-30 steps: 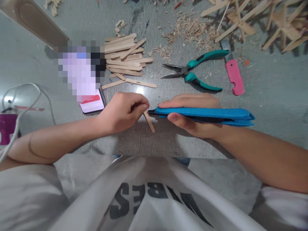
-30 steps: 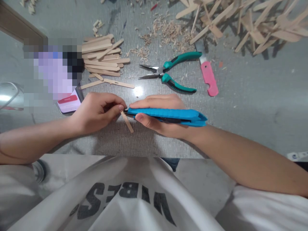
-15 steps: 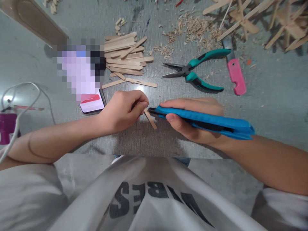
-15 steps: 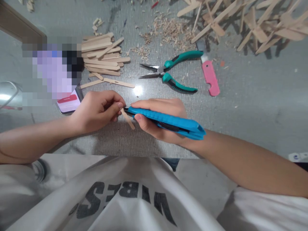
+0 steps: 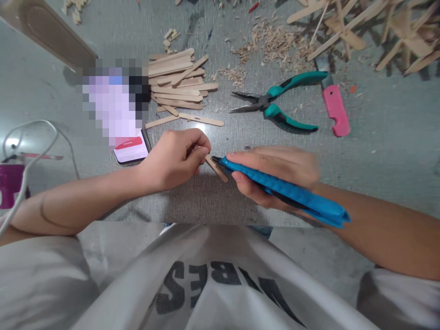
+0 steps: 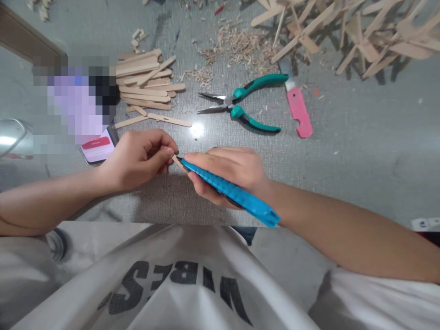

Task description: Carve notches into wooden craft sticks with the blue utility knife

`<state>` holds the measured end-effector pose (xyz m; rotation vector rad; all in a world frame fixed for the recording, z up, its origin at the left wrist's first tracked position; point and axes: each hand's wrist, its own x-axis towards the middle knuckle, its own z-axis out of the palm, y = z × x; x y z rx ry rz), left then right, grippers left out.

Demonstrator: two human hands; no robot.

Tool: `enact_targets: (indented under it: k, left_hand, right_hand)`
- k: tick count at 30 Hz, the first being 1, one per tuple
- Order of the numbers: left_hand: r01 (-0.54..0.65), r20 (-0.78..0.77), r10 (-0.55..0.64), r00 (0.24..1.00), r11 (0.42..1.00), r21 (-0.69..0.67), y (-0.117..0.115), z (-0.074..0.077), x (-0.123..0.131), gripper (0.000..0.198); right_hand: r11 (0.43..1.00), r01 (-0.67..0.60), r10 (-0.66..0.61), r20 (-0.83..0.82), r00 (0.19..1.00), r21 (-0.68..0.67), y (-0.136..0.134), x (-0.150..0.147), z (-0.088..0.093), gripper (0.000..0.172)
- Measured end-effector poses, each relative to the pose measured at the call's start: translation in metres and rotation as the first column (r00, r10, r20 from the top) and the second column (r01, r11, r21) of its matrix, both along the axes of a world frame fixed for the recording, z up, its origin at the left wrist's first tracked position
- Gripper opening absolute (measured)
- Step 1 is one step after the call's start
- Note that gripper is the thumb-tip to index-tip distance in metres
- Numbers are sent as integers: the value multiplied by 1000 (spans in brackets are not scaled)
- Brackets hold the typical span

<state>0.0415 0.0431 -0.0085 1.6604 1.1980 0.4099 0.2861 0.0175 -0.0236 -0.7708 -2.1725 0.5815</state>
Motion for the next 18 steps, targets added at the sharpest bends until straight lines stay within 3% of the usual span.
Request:
enact_targets:
  k: [6, 14, 18]
  left_hand:
    - [11, -15, -11, 1000, 999, 39, 0, -1, 0, 10]
    - [-63, 83, 67, 994, 997, -53, 0, -4, 1, 6]
    - [-132, 154, 149, 977, 985, -113, -2, -5, 1, 5]
  right_hand:
    - [996, -87, 87, 44, 995, 3, 6, 1, 4, 22]
    - [1000, -31, 31, 38, 999, -2, -2, -5, 5, 29]
    - [998, 70, -69, 89, 994, -3, -5, -7, 8, 21]
